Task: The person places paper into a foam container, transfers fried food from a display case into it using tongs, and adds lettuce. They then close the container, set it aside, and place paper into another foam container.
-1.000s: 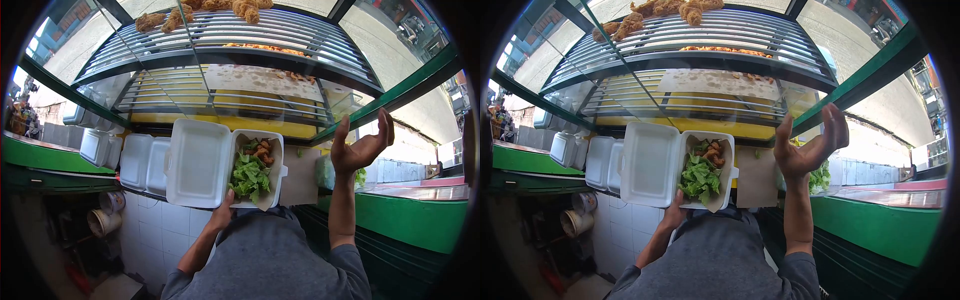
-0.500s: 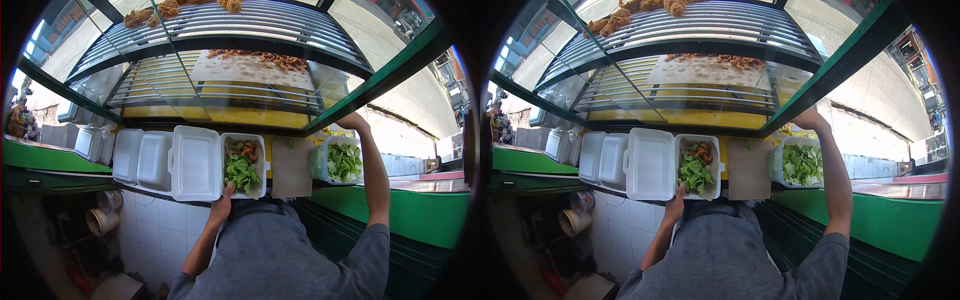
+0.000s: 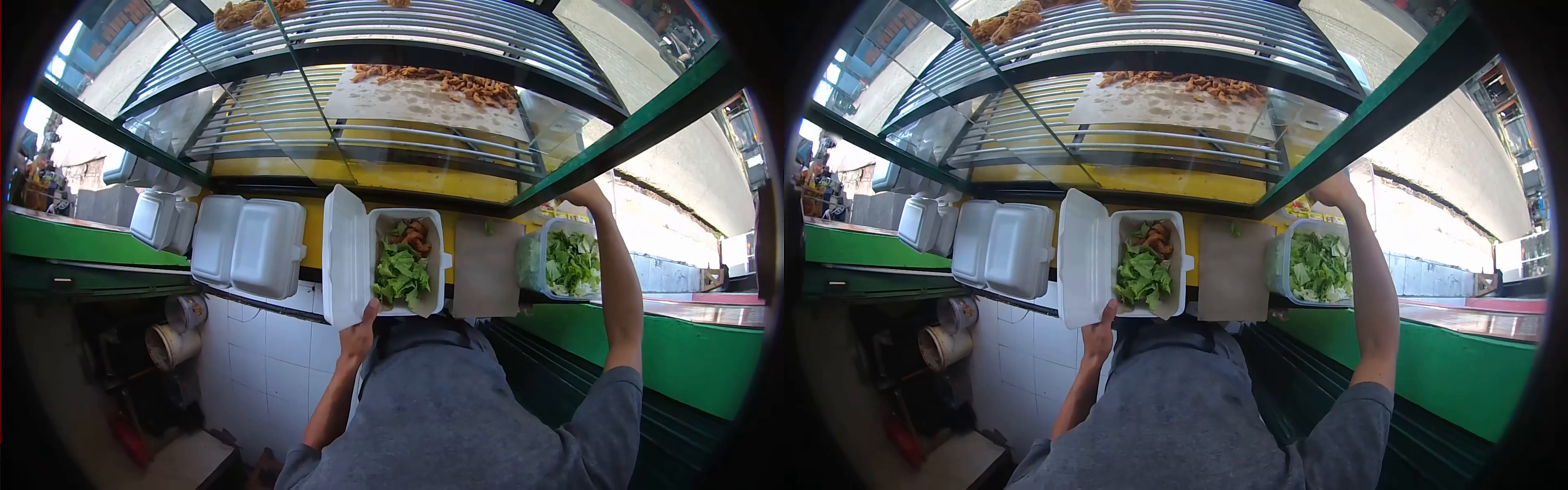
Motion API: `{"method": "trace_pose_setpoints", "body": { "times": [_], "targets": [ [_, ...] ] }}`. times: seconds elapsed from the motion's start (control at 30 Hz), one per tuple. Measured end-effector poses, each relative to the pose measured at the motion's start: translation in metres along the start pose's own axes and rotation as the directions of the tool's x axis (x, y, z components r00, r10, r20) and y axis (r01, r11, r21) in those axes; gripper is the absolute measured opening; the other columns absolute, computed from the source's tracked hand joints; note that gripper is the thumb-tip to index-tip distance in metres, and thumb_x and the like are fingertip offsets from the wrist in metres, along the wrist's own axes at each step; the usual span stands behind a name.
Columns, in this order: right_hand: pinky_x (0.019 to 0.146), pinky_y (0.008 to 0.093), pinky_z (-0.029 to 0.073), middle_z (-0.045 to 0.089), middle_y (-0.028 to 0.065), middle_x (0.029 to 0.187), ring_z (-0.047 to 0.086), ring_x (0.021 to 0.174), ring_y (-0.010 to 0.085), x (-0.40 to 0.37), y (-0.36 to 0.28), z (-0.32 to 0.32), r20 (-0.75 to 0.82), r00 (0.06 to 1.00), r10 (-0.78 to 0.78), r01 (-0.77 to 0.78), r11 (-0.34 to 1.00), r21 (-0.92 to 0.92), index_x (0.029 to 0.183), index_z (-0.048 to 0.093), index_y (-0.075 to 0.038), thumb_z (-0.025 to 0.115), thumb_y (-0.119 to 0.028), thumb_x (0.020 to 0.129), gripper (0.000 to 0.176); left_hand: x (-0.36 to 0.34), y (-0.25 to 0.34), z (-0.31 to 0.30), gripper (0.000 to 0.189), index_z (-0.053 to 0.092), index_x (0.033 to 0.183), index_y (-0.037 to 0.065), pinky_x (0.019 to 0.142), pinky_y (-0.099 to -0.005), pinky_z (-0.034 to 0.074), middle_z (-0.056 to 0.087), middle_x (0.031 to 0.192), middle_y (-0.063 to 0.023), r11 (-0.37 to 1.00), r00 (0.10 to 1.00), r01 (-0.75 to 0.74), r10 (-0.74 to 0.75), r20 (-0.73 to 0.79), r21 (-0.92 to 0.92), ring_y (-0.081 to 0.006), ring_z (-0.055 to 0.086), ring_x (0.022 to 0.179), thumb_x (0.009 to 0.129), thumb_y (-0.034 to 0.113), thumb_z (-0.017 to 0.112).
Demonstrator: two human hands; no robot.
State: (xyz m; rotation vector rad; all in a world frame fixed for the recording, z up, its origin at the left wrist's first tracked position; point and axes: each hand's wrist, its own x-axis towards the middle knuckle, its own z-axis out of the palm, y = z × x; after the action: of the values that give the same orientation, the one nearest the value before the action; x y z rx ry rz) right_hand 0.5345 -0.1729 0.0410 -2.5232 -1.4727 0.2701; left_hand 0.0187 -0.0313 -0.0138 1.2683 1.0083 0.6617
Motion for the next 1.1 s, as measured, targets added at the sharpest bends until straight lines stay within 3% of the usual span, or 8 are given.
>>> {"method": "trace_pose_setpoints", "body": {
  "times": [0.13,0.2,0.33,0.53,0.6,0.73,0.83,1.1],
  "targets": [
    [0.070,0.0350,0.052,0.067,0.0171,0.081,0.068,0.080,0.0259,-0.046,-0.045,-0.066,-0.122,0.911,0.394,-0.386,0.919,0.085,0.105,0.062,0.003,0.073,-0.012,0.075,0.036,0.003,0.006,0.007,0.029,0.060,0.110,-0.005,0.076,-0.0336,0.050,0.064,0.093,-0.0095,0.989,0.997,-0.068,0.062,0.045,0.129,-0.0209,0.061,0.084,0.091,0.016,0.067],
    [0.069,0.0316,0.052,0.068,0.0130,0.078,0.068,0.075,0.0184,-0.080,-0.112,-0.100,-0.067,0.899,0.432,-0.351,0.806,0.477,0.110,0.058,0.004,0.071,-0.007,0.079,0.035,0.004,-0.006,0.006,0.031,0.060,0.110,-0.004,0.076,-0.0342,0.050,0.064,0.094,-0.0107,0.985,0.997,-0.059,0.051,0.050,0.163,-0.0221,0.061,0.084,0.091,0.018,0.068],
    [0.068,0.0287,0.052,0.069,0.0101,0.078,0.068,0.072,0.0138,-0.128,-0.199,-0.093,-0.092,0.925,0.370,-0.208,0.693,0.690,0.111,0.056,0.003,0.072,-0.004,0.080,0.035,0.003,-0.001,0.014,0.034,0.060,0.110,-0.004,0.076,-0.0350,0.050,0.064,0.094,-0.0120,0.977,0.996,-0.043,0.024,0.091,0.208,-0.0237,0.062,0.085,0.089,0.021,0.070],
    [0.068,0.0279,0.054,0.068,0.0117,0.082,0.068,0.074,0.0162,-0.112,-0.268,0.000,0.224,0.947,0.232,-0.320,0.603,0.731,0.120,0.053,0.002,0.072,-0.003,0.082,0.042,0.001,0.017,0.026,0.043,0.060,0.115,-0.002,0.082,-0.0350,0.049,0.063,0.101,-0.0127,0.961,0.985,0.051,-0.092,0.143,0.271,-0.0245,0.061,0.093,0.085,0.024,0.074],
    [0.067,0.0287,0.053,0.068,0.0122,0.084,0.068,0.074,0.0179,-0.114,-0.262,0.036,0.185,0.958,0.219,-0.283,0.623,0.729,0.120,0.054,0.002,0.071,-0.005,0.083,0.041,0.003,0.005,0.022,0.042,0.062,0.113,-0.001,0.086,-0.0352,0.048,0.065,0.102,-0.0123,0.948,0.988,-0.093,0.051,0.144,0.305,-0.0238,0.062,0.096,0.085,0.027,0.074],
    [0.068,0.0307,0.052,0.067,0.0127,0.088,0.065,0.075,0.0197,-0.119,-0.249,0.052,0.166,0.954,0.249,-0.293,0.662,0.690,0.120,0.056,0.002,0.069,-0.006,0.085,0.038,0.011,0.004,-0.001,0.094,0.024,0.149,0.008,0.103,-0.0425,0.040,0.037,0.142,-0.0239,0.768,0.837,-0.335,-0.025,0.547,0.547,-0.0375,0.044,0.126,0.077,0.033,0.080],
    [0.070,0.0309,0.052,0.066,0.0136,0.091,0.063,0.074,0.0187,-0.120,-0.239,0.066,0.049,0.962,0.270,-0.237,0.728,0.644,0.123,0.055,0.001,0.065,-0.007,0.089,0.037,0.012,0.029,0.019,0.114,0.009,0.154,0.018,0.106,-0.0504,0.038,0.011,0.154,-0.0253,0.782,0.812,-0.554,0.432,0.393,0.285,-0.0462,0.030,0.136,0.070,0.039,0.084],
    [0.071,0.0276,0.051,0.063,0.0071,0.097,0.060,0.079,0.0114,-0.112,-0.238,0.075,0.202,0.935,0.291,-0.311,0.401,0.862,0.125,0.056,0.002,0.054,-0.011,0.098,0.030,0.016,0.051,0.035,0.073,0.047,0.142,0.027,0.111,-0.0494,0.032,0.009,0.154,-0.0291,0.629,0.773,-0.603,0.309,0.554,0.490,-0.0497,0.022,0.140,0.077,0.042,0.077]
  ]
}}
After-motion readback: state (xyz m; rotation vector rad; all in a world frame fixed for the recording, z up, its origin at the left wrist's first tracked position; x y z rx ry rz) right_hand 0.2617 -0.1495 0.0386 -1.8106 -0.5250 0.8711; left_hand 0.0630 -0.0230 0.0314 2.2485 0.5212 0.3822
